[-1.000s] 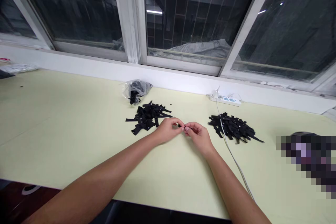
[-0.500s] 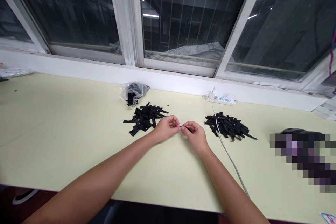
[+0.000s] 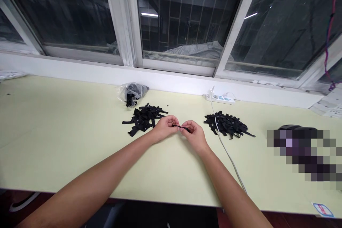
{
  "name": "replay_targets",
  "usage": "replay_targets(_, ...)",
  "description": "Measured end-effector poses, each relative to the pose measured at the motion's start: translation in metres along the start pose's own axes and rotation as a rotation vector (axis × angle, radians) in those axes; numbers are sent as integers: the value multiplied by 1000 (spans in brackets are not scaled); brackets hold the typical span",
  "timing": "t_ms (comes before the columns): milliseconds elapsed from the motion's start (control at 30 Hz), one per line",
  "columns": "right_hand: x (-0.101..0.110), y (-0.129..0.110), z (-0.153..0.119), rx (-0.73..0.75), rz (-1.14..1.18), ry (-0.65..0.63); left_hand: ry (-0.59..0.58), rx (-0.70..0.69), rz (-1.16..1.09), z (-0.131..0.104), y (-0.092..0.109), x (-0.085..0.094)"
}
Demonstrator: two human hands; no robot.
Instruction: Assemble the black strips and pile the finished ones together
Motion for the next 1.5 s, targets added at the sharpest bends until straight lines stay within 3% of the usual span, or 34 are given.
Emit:
replay_targets(233, -5, 1, -1, -49, 40, -51, -11, -10, 9, 1, 2, 1)
replay_targets(433, -11, 6, 2, -88, 135, -109, -50, 59, 18, 2, -3, -3)
replay_targets(867, -3, 5, 3, -80, 125, -34, -16, -11, -7, 2, 6, 1)
replay_targets(1167, -2, 6, 4, -32, 92, -29, -26, -109, 234, 2, 6, 3)
replay_targets(1333, 0, 4, 4, 27, 15, 0, -32, -200, 436, 0, 17, 3)
replay_targets(1500, 2, 3, 4, 89, -43, 9, -23, -196, 457, -1, 19, 4)
Point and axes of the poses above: each hand's wrist, its own z-axis towards the middle knuckle, its own x-axis out of the back of the hand, y = z × x, the point moved 7 cm from there along z, towards the middle knuckle, and after that the axes turned 2 degrees about -z, right-handed, at the moved point
